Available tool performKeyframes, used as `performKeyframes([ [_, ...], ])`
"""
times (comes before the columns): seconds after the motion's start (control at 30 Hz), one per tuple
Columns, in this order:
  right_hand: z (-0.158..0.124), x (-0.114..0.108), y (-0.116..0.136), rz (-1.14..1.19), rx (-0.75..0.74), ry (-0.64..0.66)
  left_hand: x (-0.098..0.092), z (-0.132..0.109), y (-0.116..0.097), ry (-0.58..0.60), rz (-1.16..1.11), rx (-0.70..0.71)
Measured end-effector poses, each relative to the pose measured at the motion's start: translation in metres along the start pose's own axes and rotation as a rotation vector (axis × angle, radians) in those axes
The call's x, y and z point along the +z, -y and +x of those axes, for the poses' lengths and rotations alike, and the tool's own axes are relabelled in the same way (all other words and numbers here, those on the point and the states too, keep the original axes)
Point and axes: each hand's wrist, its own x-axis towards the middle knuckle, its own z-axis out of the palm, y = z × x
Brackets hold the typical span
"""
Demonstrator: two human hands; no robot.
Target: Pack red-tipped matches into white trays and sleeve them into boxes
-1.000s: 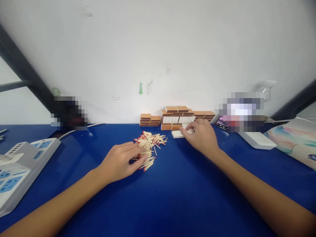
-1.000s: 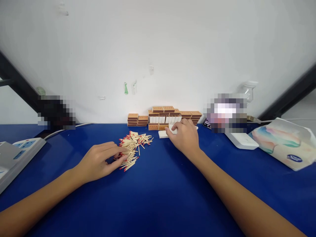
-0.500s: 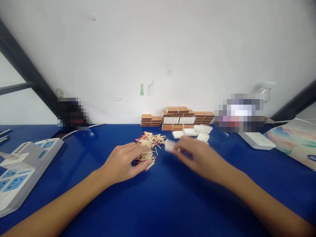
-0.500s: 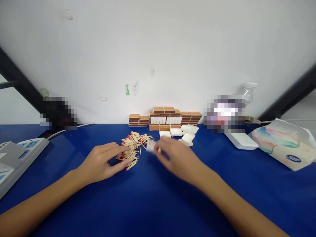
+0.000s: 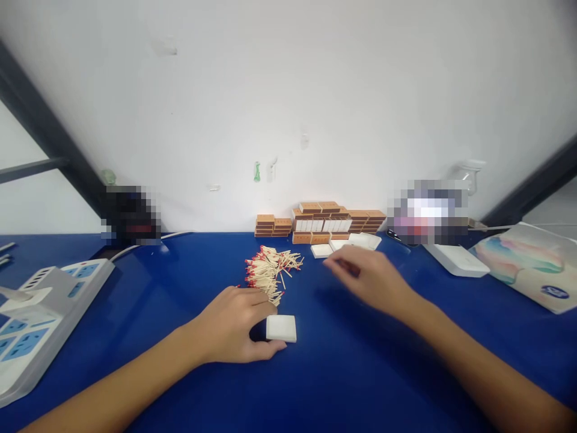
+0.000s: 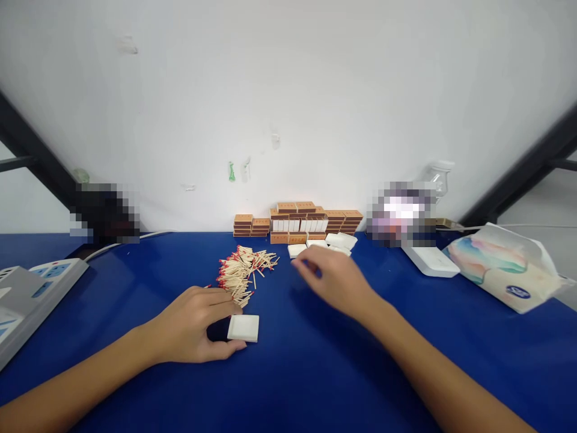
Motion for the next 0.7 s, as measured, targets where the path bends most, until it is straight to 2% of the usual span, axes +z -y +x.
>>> performKeyframes([
  [0.07, 0.007, -0.013, -0.035, -0.143, 0.146, -0.121, 0.000, 0.000, 0.000, -0.006, -0.008, 0.001],
  [0.17, 0.021, -0.032, -0.083, -0.291, 0.269, -0.146, 0.001, -0.001, 0.001, -0.036, -0.011, 0.013],
  [0.23, 0.034, -0.041, -0.108, -0.331, 0.256, -0.120, 0.003, -0.001, 0.003, -0.047, -0.005, 0.017],
  [0.37, 0.065, -0.052, -0.134, -0.300, 0.213, 0.091, 0.003, -0.002, 0.004, -0.048, 0.022, 0.028],
  [0.43, 0.077, -0.055, -0.137, -0.291, 0.211, 0.163, 0.002, -0.002, 0.003, -0.060, 0.026, 0.044],
  [0.5, 0.084, -0.058, -0.132, -0.314, 0.223, 0.165, 0.002, -0.002, 0.002, -0.066, 0.018, 0.059],
  [0.6, 0.080, -0.060, -0.108, -0.383, 0.240, 0.040, 0.003, -0.002, 0.000, -0.058, 0.020, 0.071],
  [0.7, 0.064, -0.047, -0.066, -0.389, 0.207, -0.070, 0.005, -0.003, -0.001, -0.057, 0.050, 0.076],
])
